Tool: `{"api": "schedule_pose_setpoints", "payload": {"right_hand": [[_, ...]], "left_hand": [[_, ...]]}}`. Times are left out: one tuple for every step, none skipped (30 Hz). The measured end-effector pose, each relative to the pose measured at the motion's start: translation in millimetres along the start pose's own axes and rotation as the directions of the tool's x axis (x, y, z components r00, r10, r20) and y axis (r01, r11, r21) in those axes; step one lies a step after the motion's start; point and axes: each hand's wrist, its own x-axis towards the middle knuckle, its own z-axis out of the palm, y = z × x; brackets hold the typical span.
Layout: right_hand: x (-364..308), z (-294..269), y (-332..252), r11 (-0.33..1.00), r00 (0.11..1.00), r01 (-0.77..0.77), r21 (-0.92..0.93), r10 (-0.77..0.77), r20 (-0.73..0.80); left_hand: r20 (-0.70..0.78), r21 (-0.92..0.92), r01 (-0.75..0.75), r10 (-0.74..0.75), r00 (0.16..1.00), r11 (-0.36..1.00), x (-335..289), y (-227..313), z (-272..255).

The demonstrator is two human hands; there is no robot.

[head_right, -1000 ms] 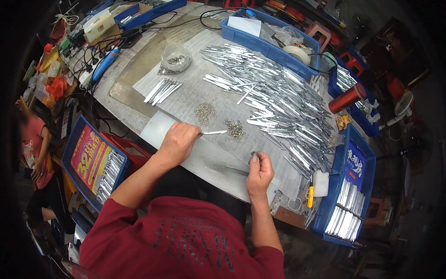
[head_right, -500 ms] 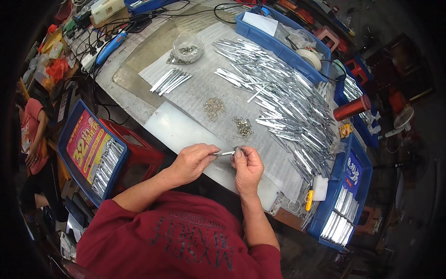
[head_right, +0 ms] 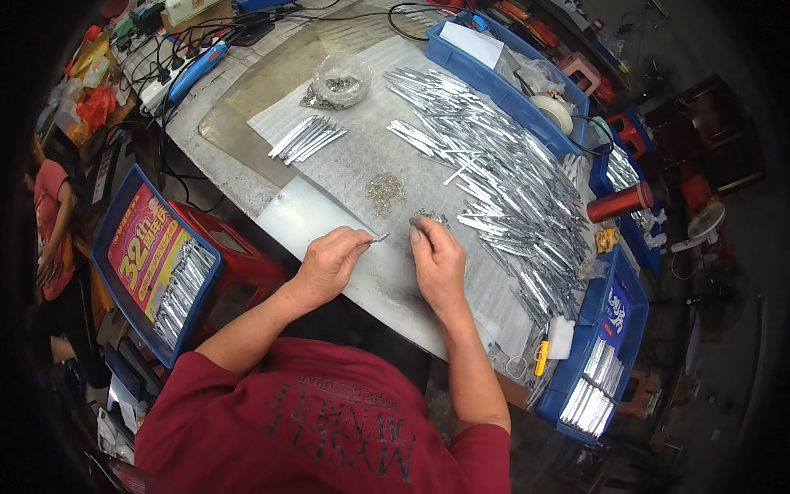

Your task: The person assembles metal components by picking up metal strips and attaching small metal fasteners onto them by hand.

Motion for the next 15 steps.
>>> {"api": "schedule_pose_setpoints", "payload": {"right_hand": [[7, 0, -5, 0.975, 0.989, 0.144, -0.167, -0.135, 0.064], [13, 0, -8, 0.903, 0.956, 0.290, -0.318, -0.254, 0.149], [19, 3, -5, 0.867, 0.928, 0.366, -0.338, -0.312, 0.205], [25, 5, -1, 0.865, 0.927, 0.367, -0.341, -0.312, 0.208], [30, 7, 3, 0.781, 0.873, 0.483, -0.395, -0.393, 0.290], [35, 8, 7, 0.679, 0.805, 0.591, -0.435, -0.460, 0.376], [37, 11, 8, 0.668, 0.797, 0.596, -0.445, -0.425, 0.428], [38, 14, 6, 0.667, 0.796, 0.597, -0.445, -0.424, 0.432], [39, 16, 3, 0.621, 0.771, 0.629, -0.468, -0.416, 0.482], [40, 18, 1, 0.573, 0.744, 0.659, -0.487, -0.405, 0.531], [39, 18, 2, 0.571, 0.742, 0.661, -0.486, -0.404, 0.535], [38, 17, 4, 0.551, 0.743, 0.661, -0.508, -0.393, 0.541], [37, 15, 5, 0.531, 0.744, 0.662, -0.529, -0.382, 0.548], [36, 12, 6, 0.530, 0.741, 0.665, -0.526, -0.381, 0.553], [37, 8, 7, 0.528, 0.745, 0.660, -0.535, -0.369, 0.556]], "left_hand": [[0.000, 0.011, 0.011, -0.011, 1.000, 1.000, -2, -2, -1], [0.000, 0.021, 0.022, -0.022, 1.000, 1.000, -3, -3, -1], [-0.003, 0.018, 0.024, -0.024, 1.000, 1.000, -3, -4, -1], [-0.004, 0.021, 0.020, -0.020, 1.000, 1.000, -3, -4, -1], [-0.004, 0.024, 0.016, -0.015, 1.000, 1.000, -3, -4, 0], [-0.007, 0.021, 0.016, -0.016, 1.000, 1.000, -3, -4, 0], [-0.013, 0.022, 0.008, -0.008, 1.000, 1.000, -3, -5, 0], [-0.020, 0.023, 0.000, 0.001, 1.000, 1.000, -4, -5, 0], [-0.024, 0.022, 0.002, -0.001, 1.000, 1.000, -4, -6, 0], [-0.021, 0.021, 0.003, -0.002, 1.000, 1.000, -5, -6, 0], [-0.018, 0.021, 0.003, -0.003, 1.000, 1.000, -5, -7, 0], [-0.021, 0.021, 0.006, -0.006, 1.000, 1.000, -5, -7, 1], [-0.024, 0.017, 0.007, -0.007, 1.000, 1.000, -5, -6, 1], [-0.027, 0.013, 0.008, -0.008, 1.000, 1.000, -6, -6, 1], [-0.031, 0.013, 0.012, -0.012, 0.999, 1.000, -6, -7, 1]]}}
